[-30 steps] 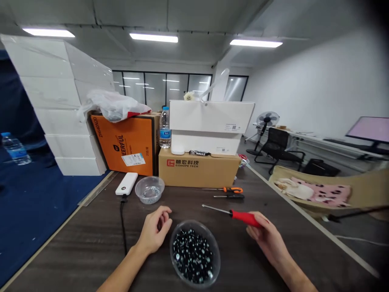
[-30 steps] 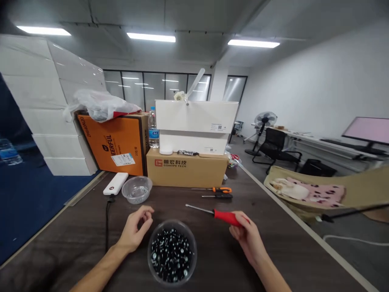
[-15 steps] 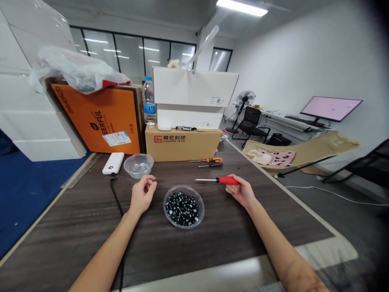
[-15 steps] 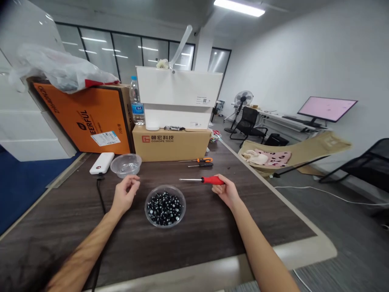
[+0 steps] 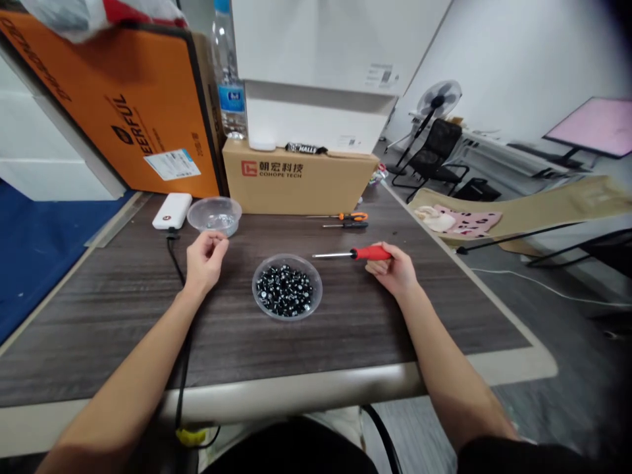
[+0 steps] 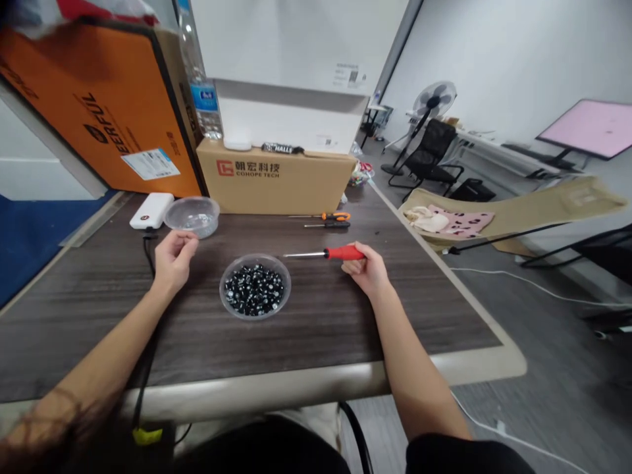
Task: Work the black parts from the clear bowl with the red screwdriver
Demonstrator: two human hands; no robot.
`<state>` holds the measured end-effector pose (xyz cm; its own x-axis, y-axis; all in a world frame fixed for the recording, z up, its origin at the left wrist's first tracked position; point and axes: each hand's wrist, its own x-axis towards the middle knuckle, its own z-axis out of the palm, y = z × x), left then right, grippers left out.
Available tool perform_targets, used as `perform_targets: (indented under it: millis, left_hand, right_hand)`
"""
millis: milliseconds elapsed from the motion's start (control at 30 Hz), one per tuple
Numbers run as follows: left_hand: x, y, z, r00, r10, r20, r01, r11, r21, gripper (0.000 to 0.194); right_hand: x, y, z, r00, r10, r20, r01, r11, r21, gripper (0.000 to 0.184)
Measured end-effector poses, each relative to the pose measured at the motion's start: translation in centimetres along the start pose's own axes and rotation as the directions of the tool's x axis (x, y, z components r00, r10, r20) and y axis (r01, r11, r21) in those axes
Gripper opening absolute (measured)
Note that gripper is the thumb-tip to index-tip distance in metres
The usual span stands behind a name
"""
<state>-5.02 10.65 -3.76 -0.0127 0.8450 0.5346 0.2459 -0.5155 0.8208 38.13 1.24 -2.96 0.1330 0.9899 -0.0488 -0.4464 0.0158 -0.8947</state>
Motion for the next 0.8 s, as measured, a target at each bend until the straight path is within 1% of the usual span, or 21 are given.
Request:
perform_targets:
  millis: [133, 200, 300, 433, 567, 667, 800]
  left_hand:
    - [-0.1, -0.2, 0.2, 0.999, 0.028, 0.022, -0.028, 0.999, 0.028, 0.020]
    - [-0.1, -0.2, 0.2, 0.999, 0.047, 0.018, -0.048, 0.998, 0.046, 0.020]
    - [-0.2, -0.2, 0.0, 0.996, 0.084, 0.004, -0.084, 0.993, 0.078, 0.021]
    - [-0.4, 0.0, -0.3, 0.990, 0.142, 0.008, -0.142, 0.981, 0.131, 0.022]
    - [-0.6, 0.0, -0.8, 0.980, 0.192, 0.062, -0.200, 0.961, 0.191, 0.027]
    - [-0.8, -0.6, -1.2, 0.974, 0.202, 0.098, -0.220, 0.944, 0.244, 0.035]
    - [-0.9, -1.7, -1.2, 0.969, 0.178, 0.174, -0.226, 0.919, 0.322, 0.030]
  right_hand:
    - [0.0, -0.1, 0.5, 0.999, 0.023, -0.039, -0.023, 1.000, -0.010, 0.033]
    - [0.0, -0.2, 0.8, 0.999, 0.021, -0.041, -0.021, 1.000, -0.010, 0.032]
    - [-0.2, -0.2, 1.2, 0.999, 0.011, -0.039, -0.011, 1.000, -0.002, 0.035]
    - [-0.1, -0.1, 1.2, 0.999, 0.013, -0.045, -0.013, 1.000, 0.011, 0.038]
    - [0.1, 0.1, 0.8, 0.997, 0.018, -0.072, -0.016, 0.999, 0.028, 0.039]
    - [0.1, 0.4, 0.4, 0.994, 0.010, -0.112, -0.005, 0.999, 0.044, 0.038]
    - [0.3, 0.8, 0.4, 0.986, -0.001, -0.168, 0.012, 0.998, 0.063, 0.032]
